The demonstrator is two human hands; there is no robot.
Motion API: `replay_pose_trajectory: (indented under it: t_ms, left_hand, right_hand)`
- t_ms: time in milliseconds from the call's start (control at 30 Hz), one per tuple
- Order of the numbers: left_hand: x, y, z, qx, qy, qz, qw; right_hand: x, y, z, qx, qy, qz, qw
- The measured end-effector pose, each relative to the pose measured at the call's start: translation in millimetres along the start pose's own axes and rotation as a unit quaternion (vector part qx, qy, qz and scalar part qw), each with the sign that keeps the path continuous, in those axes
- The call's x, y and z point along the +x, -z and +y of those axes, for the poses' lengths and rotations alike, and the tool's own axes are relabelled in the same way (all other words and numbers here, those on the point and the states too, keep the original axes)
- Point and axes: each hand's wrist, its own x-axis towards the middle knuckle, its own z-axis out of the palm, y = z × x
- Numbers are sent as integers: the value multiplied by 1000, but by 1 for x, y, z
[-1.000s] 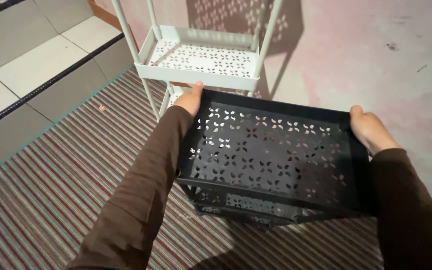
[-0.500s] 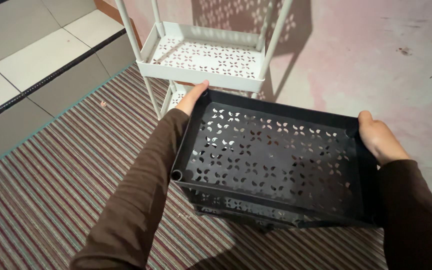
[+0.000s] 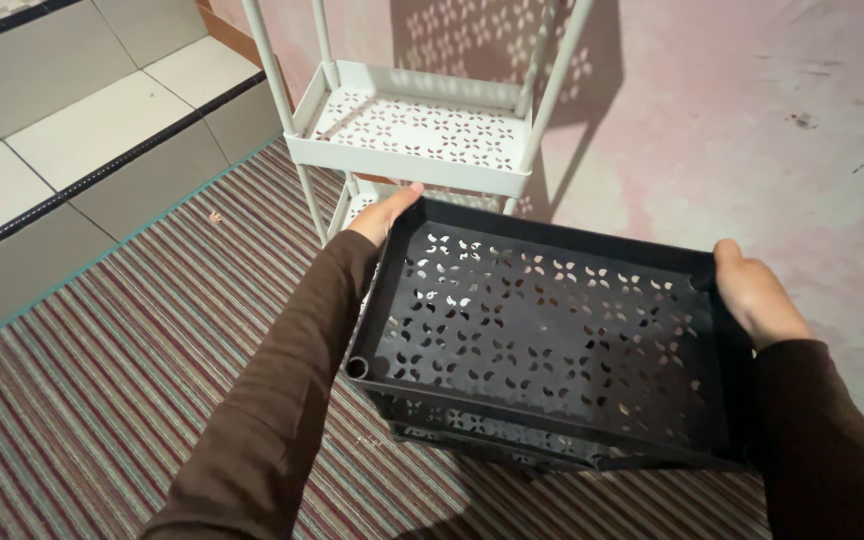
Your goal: The person assembles a black three-tier plastic shelf by inserting vertical poles into the corner holes of perforated trays and stacking the trays to form a complete unit. The person handles the trays and poles by hand and places the finished shelf next to a white shelf.
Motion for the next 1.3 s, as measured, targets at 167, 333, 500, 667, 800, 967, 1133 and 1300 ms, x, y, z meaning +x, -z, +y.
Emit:
replay_pose_trajectory:
  t_ms: [167,333,500,667,800,967,1133,1300]
  left_hand:
    - [1,20,-7,-122,-29,-17,992]
    - [17,42,-31,-146,-40,-61,987]
    - [30,55,-61,4,-50,-36,998]
    - [31,66,-76,97,-112,-55,987]
    - [27,66,-83,38,-112,-60,991]
    - [22,60,-80,21,-109,-63,992]
    - [11,55,-65,-129,-49,-71,988]
    - [17,52,-71,-75,-68,-36,994]
  right_hand:
    - [7,-2,1,-14,1,0,1000]
    - [11,-4,9,-16,-10,7,1000]
    - [16,-4,10,-36,18,16,999]
    - [11,-5,8,0,-12,3,1000]
    - [6,-5,4,14,-4,2,1000]
    - [4,-4,4,27,-1,-7,1000]
    - [2,-2,0,10,-13,1,1000]
    - [-6,0,-9,25,-41,-4,999]
